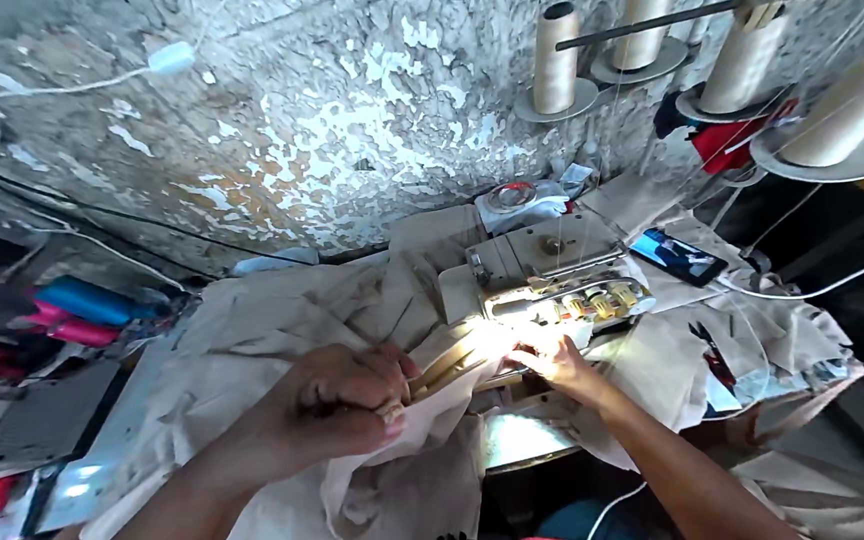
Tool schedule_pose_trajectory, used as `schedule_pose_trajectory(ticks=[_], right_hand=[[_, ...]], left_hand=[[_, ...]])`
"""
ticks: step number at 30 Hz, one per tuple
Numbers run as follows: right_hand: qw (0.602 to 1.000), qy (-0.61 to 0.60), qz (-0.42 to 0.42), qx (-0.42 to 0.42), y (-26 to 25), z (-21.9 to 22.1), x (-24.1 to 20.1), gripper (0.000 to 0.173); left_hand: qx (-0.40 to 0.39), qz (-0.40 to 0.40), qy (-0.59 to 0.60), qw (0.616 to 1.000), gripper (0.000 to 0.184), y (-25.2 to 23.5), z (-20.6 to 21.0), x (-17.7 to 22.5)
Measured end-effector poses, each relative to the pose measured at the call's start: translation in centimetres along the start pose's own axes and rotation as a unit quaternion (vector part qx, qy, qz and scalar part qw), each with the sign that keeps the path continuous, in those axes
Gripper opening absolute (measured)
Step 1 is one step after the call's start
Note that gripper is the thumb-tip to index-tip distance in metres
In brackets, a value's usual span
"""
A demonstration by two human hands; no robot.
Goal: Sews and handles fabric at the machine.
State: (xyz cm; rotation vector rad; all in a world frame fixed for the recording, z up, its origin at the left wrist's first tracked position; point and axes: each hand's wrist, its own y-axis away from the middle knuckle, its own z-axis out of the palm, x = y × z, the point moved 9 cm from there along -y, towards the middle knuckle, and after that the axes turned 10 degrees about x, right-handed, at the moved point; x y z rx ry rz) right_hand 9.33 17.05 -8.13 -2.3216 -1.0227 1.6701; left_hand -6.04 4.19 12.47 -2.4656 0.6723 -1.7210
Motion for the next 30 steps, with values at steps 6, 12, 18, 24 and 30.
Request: schedule_pose_trajectory(ticks=[6,12,18,24,30], right_hand=[[0.991,-0.084,-0.103,0.006,0.1,-0.2,-7.8,0.020],[0.991,-0.067,-0.120,0.007,-0.2,-0.7,-7.6,0.021],[0.990,-0.068,-0.121,0.005,-0.1,-0.7,-7.8,0.021],[0.995,-0.044,-0.089,0.014,-0.3,-0.9,-7.3,0.022],[0.996,-0.039,-0.080,0.002,-0.3,-0.6,-7.2,0.025]], left_hand=[[-0.007,0.003,0.023,1.000,0.027,-0.5,0.4,-0.3],[-0.018,-0.004,0.038,0.999,0.023,-0.4,0.5,-0.8],[-0.019,-0.003,0.044,0.999,0.023,-0.5,0.6,-0.9],[-0.020,-0.004,0.040,0.999,0.024,-0.5,0.9,-0.6],[-0.016,-0.005,0.040,0.999,0.024,-0.8,1.1,-0.5]])
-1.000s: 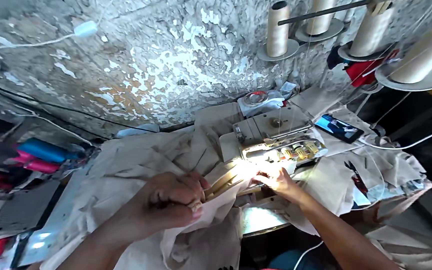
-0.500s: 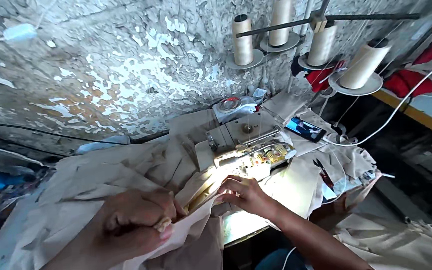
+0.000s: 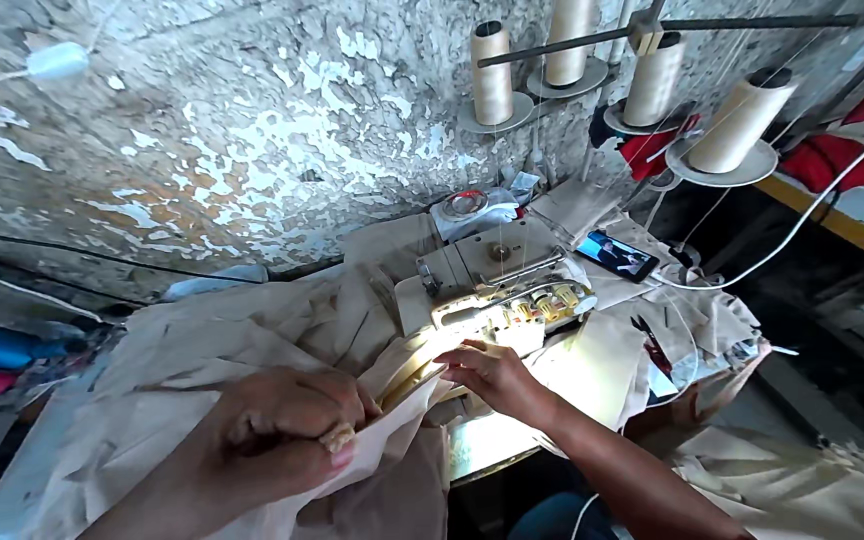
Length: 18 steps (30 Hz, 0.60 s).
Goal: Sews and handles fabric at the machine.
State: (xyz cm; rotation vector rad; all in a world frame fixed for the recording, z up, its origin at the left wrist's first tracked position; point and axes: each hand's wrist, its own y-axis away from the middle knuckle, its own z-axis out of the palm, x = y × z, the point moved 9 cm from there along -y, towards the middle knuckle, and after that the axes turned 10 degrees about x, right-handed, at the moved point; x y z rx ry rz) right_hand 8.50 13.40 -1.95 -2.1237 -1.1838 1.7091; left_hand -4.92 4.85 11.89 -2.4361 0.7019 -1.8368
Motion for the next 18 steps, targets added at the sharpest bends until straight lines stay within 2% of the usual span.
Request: schedule_pose_trajectory(ticks=[3,5,7,10,13,18], right_hand=[[0.999,-0.029,0.031,-0.002,0.0,-0.3,0.2,0.023],[0.993,-0.055,0.095,-0.035,0.3,-0.2,0.9,0.026],[0.987,-0.075,0.122,-0.067,0.9,0.1,1.2,0.029],[0.985,-0.100,0.120,-0.074,2.2,0.1,1.6,0.028],[0.977,-0.133,0.153,-0.060,3.8,0.0,2.5,0.023],[0.949,-0.203,0.240,0.009,7.1,0.3,4.6,0.010]], left_hand=[[0.018,-0.014,0.002,1.000,0.022,0.0,-0.2,-0.1],[0.035,-0.026,0.003,0.999,0.019,-0.1,-0.5,-0.2],[0.021,-0.019,-0.015,0.999,0.020,-0.5,-0.6,0.2],[-0.014,-0.008,-0.112,0.994,0.029,-1.2,-0.7,0.9],[-0.037,-0.013,-0.206,0.978,0.027,-2.0,-0.2,1.1],[-0.070,-0.129,-0.166,0.975,0.012,-3.1,2.4,-0.2]])
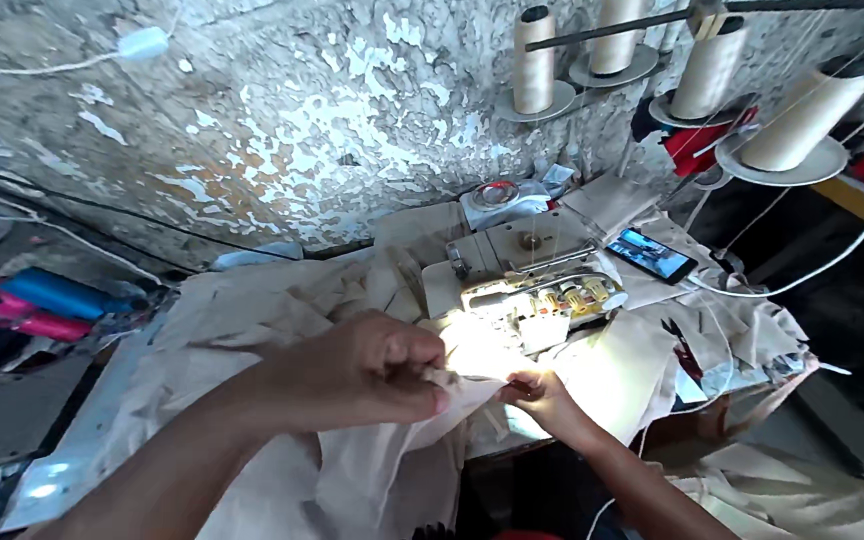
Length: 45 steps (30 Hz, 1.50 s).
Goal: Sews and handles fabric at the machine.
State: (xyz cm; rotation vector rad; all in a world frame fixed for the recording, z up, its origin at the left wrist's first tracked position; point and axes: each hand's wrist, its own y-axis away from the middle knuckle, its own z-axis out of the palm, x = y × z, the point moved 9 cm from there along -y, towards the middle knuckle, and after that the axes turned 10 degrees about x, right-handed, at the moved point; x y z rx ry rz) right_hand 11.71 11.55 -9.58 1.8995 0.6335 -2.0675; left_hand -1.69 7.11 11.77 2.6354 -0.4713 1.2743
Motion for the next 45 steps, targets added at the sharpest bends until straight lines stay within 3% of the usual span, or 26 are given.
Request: schedule_pose_trajectory(ticks=[6,20,27,40,45], right_hand=[[0.998,-0.041,0.041,0.024,0.0,0.1,0.0,0.004],[0.998,-0.050,0.021,0.033,-0.1,0.0,0.2,0.004],[0.998,0.036,-0.040,0.027,1.2,-0.4,2.4,0.013],[0.987,0.151,-0.052,0.008,-0.1,-0.7,2.1,0.016],[0.988,0.141,-0.065,-0.017,-1.1,-0.7,1.5,0.012]], left_hand=[[-0.005,-0.009,0.041,0.999,0.014,-1.1,0.4,-0.2],[0.017,0.036,0.029,0.999,0.014,-1.1,0.0,0.0],[-0.010,-0.058,-0.030,0.998,0.017,-1.3,2.3,-0.7],[-0.074,-0.082,-0.054,0.992,0.017,-1.5,4.1,-0.6],[-0.091,-0.079,-0.063,0.991,0.020,-1.9,4.8,-1.1]])
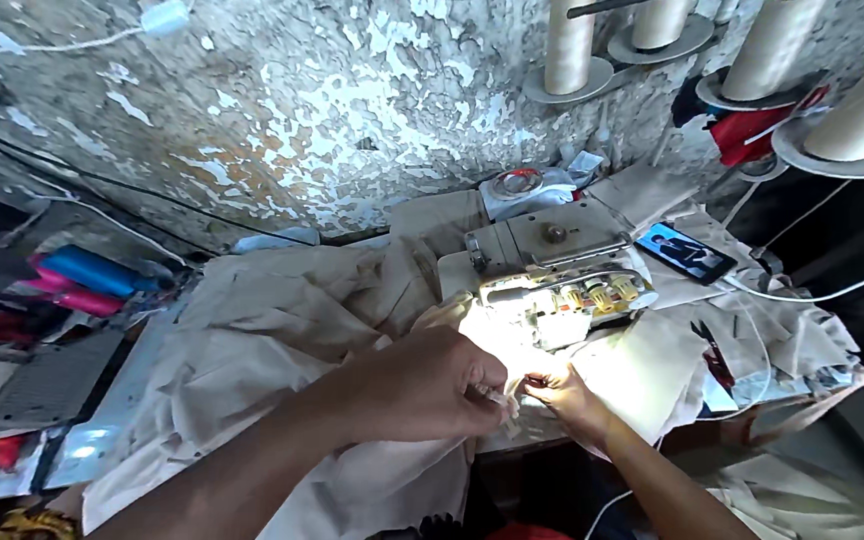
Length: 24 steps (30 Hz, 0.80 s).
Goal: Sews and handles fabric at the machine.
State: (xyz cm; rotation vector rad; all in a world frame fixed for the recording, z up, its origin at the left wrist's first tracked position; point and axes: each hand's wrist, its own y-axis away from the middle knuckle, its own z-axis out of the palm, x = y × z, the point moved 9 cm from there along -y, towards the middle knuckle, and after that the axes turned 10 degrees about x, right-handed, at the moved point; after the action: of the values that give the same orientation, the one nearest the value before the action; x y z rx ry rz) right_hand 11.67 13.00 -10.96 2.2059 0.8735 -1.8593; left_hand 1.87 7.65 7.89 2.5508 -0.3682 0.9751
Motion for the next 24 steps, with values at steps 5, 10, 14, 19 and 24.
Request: schedule_pose_trajectory(ticks=[5,10,14,19,24], right_hand=[[0.998,-0.049,-0.031,-0.019,0.1,0.3,0.5,0.012],[0.998,-0.060,-0.002,-0.015,0.3,0.3,0.7,0.011],[0.998,-0.059,0.012,-0.018,0.5,0.3,1.0,0.011],[0.994,-0.091,0.040,-0.049,0.6,0.4,1.3,0.010],[0.997,-0.070,0.021,-0.033,-0.5,0.2,1.2,0.012]], left_hand=[[-0.017,0.027,-0.036,0.999,0.022,-1.0,1.4,-0.6],[-0.050,0.007,-0.049,0.998,0.023,-1.8,2.8,-1.4],[-0.070,-0.006,-0.061,0.996,0.025,-2.5,3.7,-2.0],[-0.074,0.022,-0.099,0.992,0.028,-3.2,4.7,-2.7],[-0.048,-0.024,-0.069,0.996,0.027,-4.1,3.7,-3.9]])
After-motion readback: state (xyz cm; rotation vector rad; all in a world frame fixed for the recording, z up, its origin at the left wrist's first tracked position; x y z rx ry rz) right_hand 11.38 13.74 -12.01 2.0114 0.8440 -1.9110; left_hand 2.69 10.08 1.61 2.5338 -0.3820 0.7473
